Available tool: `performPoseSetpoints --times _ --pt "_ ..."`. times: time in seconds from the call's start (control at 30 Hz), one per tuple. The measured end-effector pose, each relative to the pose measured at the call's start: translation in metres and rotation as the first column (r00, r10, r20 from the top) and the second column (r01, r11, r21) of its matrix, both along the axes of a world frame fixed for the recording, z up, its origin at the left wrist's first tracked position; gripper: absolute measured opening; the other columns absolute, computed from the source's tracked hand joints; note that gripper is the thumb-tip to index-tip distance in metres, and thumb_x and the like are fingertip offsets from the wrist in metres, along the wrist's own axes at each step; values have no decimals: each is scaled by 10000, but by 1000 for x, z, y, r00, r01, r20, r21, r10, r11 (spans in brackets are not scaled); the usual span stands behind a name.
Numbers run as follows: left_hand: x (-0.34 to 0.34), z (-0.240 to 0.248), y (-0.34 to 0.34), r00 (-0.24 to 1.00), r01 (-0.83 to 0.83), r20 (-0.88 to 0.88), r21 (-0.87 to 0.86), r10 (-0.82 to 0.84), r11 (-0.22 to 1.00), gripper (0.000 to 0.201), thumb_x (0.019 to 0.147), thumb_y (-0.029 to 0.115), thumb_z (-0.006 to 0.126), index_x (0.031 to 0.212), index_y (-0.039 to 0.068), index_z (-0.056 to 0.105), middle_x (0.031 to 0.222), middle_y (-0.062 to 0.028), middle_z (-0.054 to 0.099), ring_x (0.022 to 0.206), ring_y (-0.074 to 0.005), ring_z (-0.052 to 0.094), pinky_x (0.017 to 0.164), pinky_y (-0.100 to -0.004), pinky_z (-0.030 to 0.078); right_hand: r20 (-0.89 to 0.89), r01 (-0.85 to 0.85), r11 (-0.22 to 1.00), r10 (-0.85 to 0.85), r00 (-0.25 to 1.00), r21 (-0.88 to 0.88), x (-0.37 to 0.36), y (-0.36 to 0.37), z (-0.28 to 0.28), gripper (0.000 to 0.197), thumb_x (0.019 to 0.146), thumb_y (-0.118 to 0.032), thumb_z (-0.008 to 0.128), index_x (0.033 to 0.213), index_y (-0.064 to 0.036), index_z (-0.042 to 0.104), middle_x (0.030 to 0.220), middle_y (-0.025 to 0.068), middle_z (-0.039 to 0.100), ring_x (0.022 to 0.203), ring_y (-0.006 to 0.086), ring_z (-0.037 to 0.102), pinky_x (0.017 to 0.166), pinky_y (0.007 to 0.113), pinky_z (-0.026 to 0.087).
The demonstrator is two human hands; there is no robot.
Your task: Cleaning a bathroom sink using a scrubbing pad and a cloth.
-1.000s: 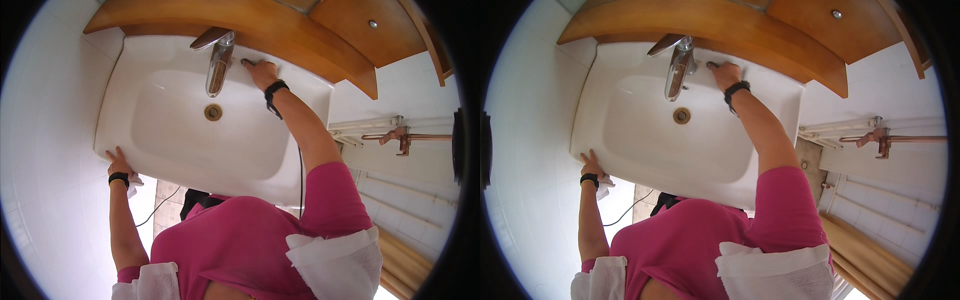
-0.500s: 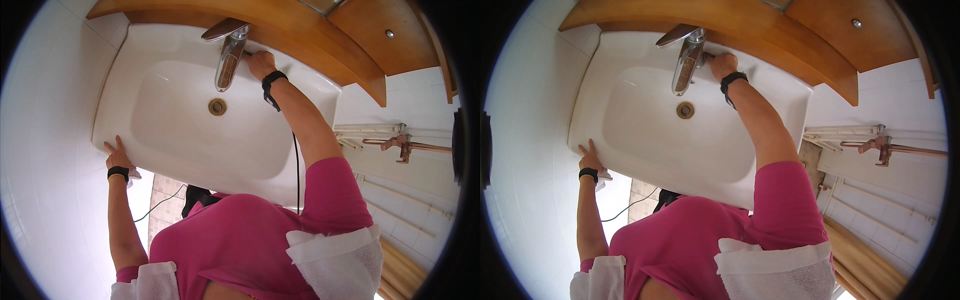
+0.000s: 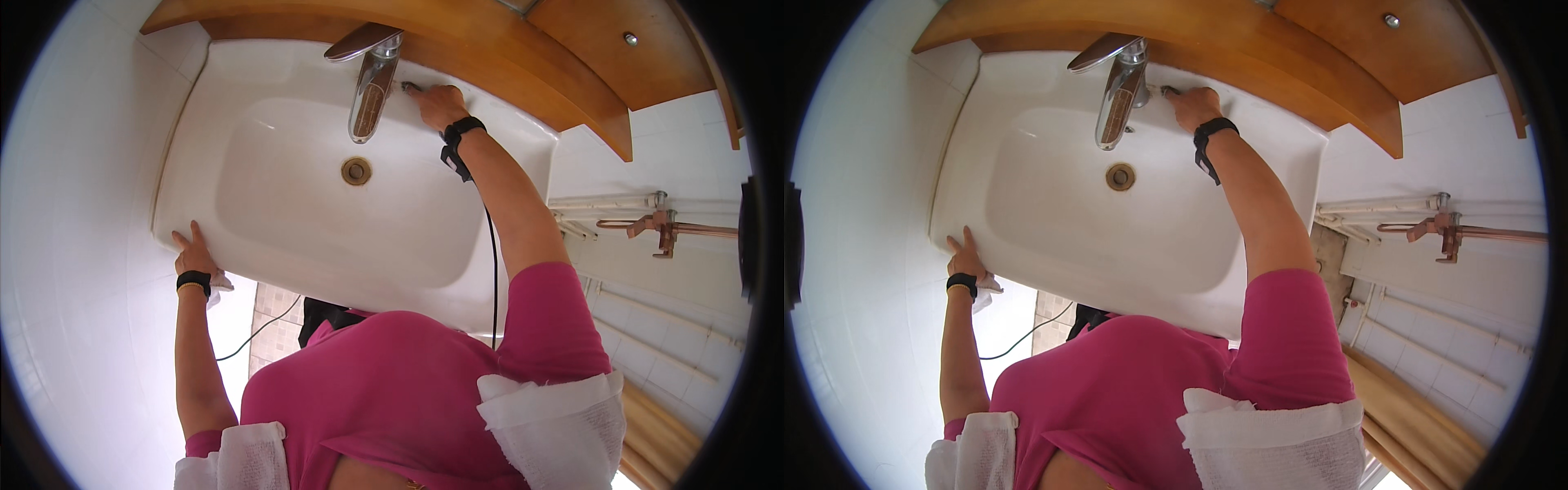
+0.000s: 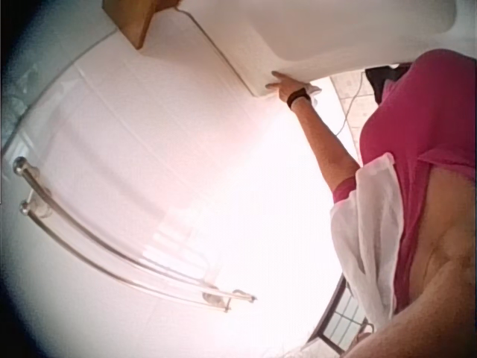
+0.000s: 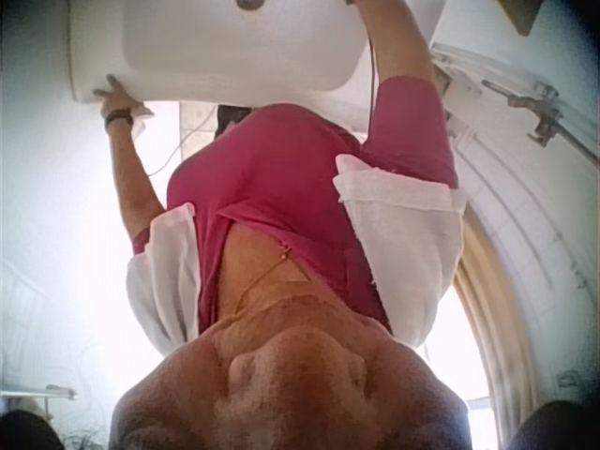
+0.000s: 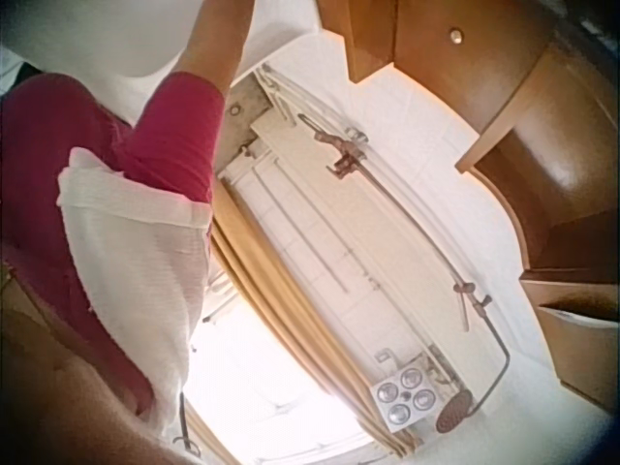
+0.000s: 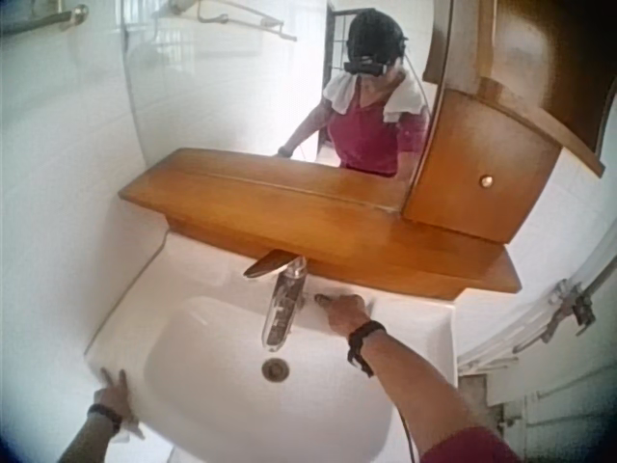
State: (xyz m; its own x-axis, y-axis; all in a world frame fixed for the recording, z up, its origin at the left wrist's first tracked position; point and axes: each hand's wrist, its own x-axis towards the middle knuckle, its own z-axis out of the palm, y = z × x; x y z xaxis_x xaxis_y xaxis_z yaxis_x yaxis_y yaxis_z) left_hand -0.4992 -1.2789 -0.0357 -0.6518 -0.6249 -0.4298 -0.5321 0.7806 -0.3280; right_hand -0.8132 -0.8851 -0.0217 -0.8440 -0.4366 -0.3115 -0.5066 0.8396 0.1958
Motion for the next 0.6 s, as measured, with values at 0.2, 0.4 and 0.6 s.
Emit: performPoseSetpoints --times 0.2,0.4,0.6 --pt "-5 14 12 1000 9 16 16 -9 1000 1179 515 175 826 1431 169 84 1415 -331 100 978 -344 602 874 -348 491 -45 -48 997 46 998 -59 -7 -11 -8 410 902 -177 368 1285 -291 459 980 89 631 924 266 614 747 363 489" --pt "0 4 2 1000 14 -5 2 -14 1000 1184 503 169 825 1430 177 88 1418 -326 91 968 -339 607 866 -346 496 -14 -24 997 23 1000 -80 -8 -23 -4 400 899 -175 350 1259 -285 484 1071 85 617 987 263 598 785 366 485" --pt "1 3 1 1000 -5 -10 10 5 1000 1124 544 151 789 1429 172 97 1418 -330 85 969 -343 607 861 -358 493 131 190 974 -174 976 -125 1 -17 6 428 856 -124 371 1241 -255 506 1103 73 616 1042 251 577 819 376 473"
